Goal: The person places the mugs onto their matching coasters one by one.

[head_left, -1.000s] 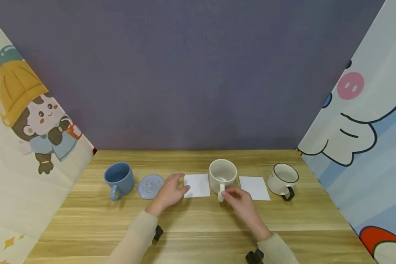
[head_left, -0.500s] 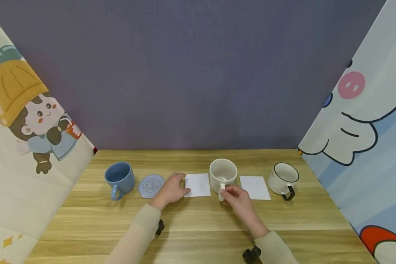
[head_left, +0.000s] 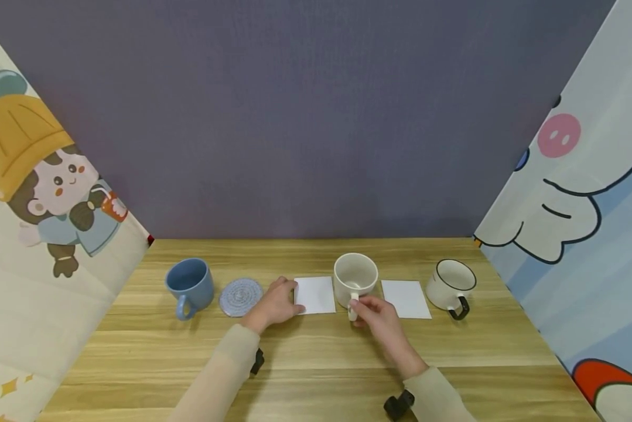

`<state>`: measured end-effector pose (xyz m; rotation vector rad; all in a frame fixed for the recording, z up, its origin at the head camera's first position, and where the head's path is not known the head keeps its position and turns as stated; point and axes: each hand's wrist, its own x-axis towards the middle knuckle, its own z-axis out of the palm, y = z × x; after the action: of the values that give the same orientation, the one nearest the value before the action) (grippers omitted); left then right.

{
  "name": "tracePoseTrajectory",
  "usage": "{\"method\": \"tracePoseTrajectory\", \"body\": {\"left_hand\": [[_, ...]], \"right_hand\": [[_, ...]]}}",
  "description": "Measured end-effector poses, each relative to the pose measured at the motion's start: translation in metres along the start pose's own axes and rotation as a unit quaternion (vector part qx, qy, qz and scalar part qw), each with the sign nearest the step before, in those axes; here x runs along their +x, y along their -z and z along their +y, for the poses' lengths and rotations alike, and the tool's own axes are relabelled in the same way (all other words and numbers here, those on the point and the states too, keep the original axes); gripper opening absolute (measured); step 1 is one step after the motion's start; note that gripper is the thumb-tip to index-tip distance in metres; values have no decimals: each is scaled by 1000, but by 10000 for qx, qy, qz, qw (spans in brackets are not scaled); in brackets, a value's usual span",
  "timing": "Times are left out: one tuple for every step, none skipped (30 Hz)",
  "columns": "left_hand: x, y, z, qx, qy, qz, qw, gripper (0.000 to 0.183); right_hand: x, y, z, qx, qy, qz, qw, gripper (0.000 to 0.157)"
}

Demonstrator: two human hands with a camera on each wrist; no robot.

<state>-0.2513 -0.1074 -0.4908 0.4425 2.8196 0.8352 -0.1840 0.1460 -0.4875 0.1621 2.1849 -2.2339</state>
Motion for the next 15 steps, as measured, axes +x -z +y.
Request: {"method": "tracePoseTrajectory", "body": {"left_hand": [[0,0,0,9,8,-17,10000,67],[0,0,0,9,9,-31,10000,67],[0,0,0,7,19,-44,10000,67],[0,0,0,17,28,-56,10000,67],[0,-1,0,7,46,-78,10000,67],[0,-1,0,6,45,-83,10000,67],[0,-1,0,16,50,-95,9999,67],[0,-1,0,16,55,-105,9999,68],[0,-1,0,28,64,-115,9999,68],[0,-1,1,40,69,-122,9999,68],[0,-1,1,39,77,-130,9999,68],[0,-1,1,41,79,-133,9999,68],[0,-1,1,38,85,-140,9999,68],[0,-1,0,32,86,-135,9999,67],[0,-2,0,29,88,-132,9999,67]], "right_hand": [[0,0,0,99,-44,-23,9999,22],[1,0,0,211,-92,-55,9997,22],[1,0,0,320,-131,-88,9994,23],[1,0,0,424,-186,-126,9988,24],[2,-1,-1,520,-253,-142,9982,25],[2,-1,-1,556,-284,-166,9979,26],[2,-1,-1,565,-307,-180,9978,28],[3,-2,-2,578,-336,-186,9976,29],[3,-2,-2,580,-363,-186,9975,30],[3,-3,-2,600,-402,-174,9972,30],[3,-4,-2,609,-419,-163,9971,29],[3,-4,-3,632,-445,-147,9969,28],[3,-5,-3,668,-465,-134,9966,27],[2,-5,-4,726,-484,-114,9961,25],[2,-6,-4,780,-496,-90,9957,23]]}}
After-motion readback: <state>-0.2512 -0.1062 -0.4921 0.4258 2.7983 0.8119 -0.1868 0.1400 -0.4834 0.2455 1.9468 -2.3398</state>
